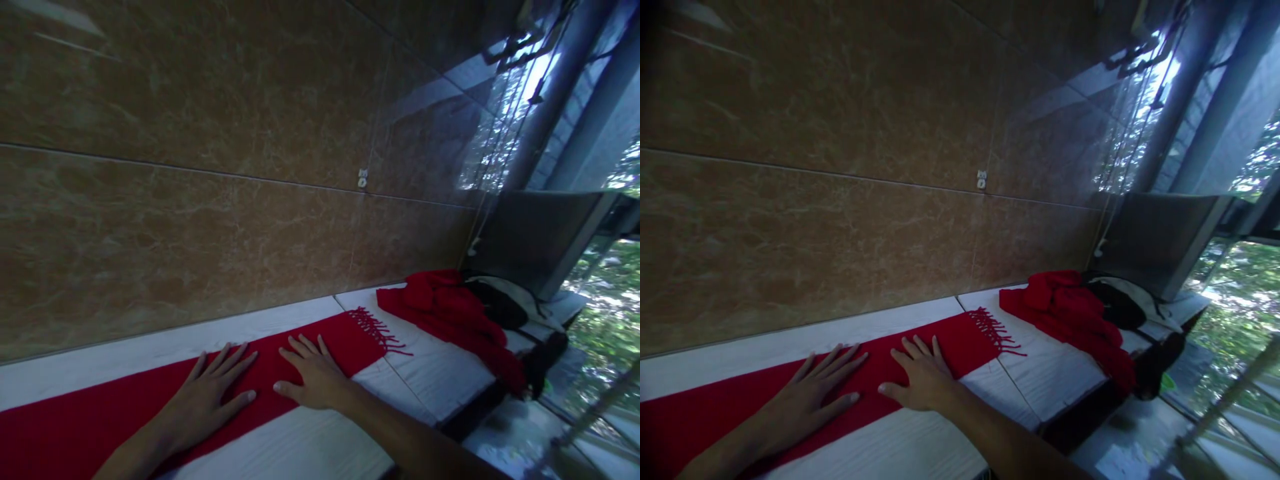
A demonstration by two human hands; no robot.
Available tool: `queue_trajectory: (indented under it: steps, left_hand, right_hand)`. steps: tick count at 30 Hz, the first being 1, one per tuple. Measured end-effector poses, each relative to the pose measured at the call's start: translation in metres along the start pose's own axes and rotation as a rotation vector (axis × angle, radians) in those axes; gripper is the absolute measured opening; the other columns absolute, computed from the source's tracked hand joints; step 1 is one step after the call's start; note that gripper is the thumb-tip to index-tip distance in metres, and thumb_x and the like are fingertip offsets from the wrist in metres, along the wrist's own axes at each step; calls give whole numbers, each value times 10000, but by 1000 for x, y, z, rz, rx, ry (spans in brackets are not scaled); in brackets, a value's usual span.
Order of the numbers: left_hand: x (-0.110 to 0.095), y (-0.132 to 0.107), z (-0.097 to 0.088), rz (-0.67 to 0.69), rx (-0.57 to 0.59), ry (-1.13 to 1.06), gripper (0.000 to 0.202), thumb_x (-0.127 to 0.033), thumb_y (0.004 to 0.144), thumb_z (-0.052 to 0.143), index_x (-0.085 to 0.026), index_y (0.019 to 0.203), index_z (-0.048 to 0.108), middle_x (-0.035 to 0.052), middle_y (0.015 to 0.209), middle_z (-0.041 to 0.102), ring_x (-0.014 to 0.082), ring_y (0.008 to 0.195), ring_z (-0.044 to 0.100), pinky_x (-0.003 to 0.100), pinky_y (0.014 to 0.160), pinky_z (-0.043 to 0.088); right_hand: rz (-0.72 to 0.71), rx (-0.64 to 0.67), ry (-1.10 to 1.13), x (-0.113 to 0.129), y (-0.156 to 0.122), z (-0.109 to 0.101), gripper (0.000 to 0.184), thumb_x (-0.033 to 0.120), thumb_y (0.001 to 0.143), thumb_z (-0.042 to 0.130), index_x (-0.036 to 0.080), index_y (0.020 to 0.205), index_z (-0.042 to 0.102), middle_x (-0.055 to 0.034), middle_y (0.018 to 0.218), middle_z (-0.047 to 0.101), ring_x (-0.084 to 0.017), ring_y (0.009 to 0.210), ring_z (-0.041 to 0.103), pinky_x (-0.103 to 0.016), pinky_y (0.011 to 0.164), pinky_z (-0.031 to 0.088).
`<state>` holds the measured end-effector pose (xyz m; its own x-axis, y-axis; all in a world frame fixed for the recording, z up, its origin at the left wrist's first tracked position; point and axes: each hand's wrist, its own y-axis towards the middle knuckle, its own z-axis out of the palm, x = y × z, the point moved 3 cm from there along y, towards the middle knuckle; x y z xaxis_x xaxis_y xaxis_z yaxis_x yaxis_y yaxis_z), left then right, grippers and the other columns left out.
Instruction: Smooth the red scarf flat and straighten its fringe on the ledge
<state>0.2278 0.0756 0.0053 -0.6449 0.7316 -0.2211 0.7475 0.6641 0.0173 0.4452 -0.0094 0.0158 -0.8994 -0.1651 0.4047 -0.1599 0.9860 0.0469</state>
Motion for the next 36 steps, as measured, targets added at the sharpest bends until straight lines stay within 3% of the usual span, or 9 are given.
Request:
queue_trajectory:
  steps: [6, 14, 18, 21, 24, 30, 33, 36]
  left_hand:
    - [4, 2, 1, -11, -21, -13, 753, -749, 914, 413, -356, 1543, 286, 22, 1614, 225, 374, 1516, 151, 703, 1206, 101]
    - [-1, 2, -3, -42, 25, -25, 776, -762, 918, 379, -328, 1554, 278, 25, 1627, 187, 354, 1529, 93, 676, 1222, 58]
    - [-3, 1, -5, -39, 19, -46, 794, -769, 910, 390, -313, 1553, 294, 46, 1627, 203, 359, 1528, 109, 684, 1218, 70]
    - [-2, 0, -4, -46, 30, -43, 785, -762, 917, 382, -314, 1554, 287, 43, 1631, 184, 353, 1531, 97, 681, 1219, 54]
    - [1, 1, -1, -42, 10, -50, 786, -766, 909, 401, -321, 1548, 302, 42, 1627, 199, 361, 1528, 105, 683, 1220, 59]
    - [4, 4, 2, -38, -10, -58, 772, -755, 908, 425, -331, 1543, 312, 44, 1622, 233, 367, 1525, 131, 691, 1217, 76]
    - [4, 5, 2, -41, -12, -60, 767, -751, 904, 437, -336, 1540, 325, 40, 1621, 245, 361, 1526, 140, 685, 1220, 75]
    - [5, 5, 3, -45, -22, -62, 765, -753, 896, 451, -349, 1535, 337, 31, 1621, 253, 361, 1527, 144, 684, 1220, 72]
  right_hand:
    - [130, -59, -70, -38, -8, -14, 737, 690, 959, 435, 246, 1547, 400, -80, 1649, 277, -270, 1534, 182, -576, 1238, 50]
    - [347, -250, -215, -137, -32, -40, 587, 492, 990, 464, 165, 1474, 512, -121, 1577, 420, -243, 1474, 345, -444, 1225, 227]
    - [443, -320, -232, -177, -43, -50, 491, 376, 1004, 394, 221, 1446, 541, -90, 1559, 454, -260, 1466, 359, -547, 1206, 241]
    - [541, -415, -244, -205, -58, -62, 480, 265, 979, 352, 201, 1395, 583, -135, 1518, 497, -323, 1434, 403, -656, 1150, 272]
    - [573, -541, -259, -225, -76, -80, 486, 181, 906, 388, 164, 1327, 630, -175, 1434, 567, -345, 1372, 475, -620, 1143, 308]
    - [386, -709, -201, -230, -81, -109, 410, 218, 885, 387, 195, 1172, 680, -135, 1173, 684, -267, 1146, 619, -464, 1070, 446]
    - [244, -702, -129, -216, -72, -106, 384, 292, 929, 380, 199, 1166, 667, -114, 1116, 699, -241, 1050, 654, -407, 977, 513]
    - [164, -640, -56, -200, -69, -96, 403, 356, 981, 338, 200, 1180, 651, -75, 941, 712, -196, 762, 675, -340, 762, 568]
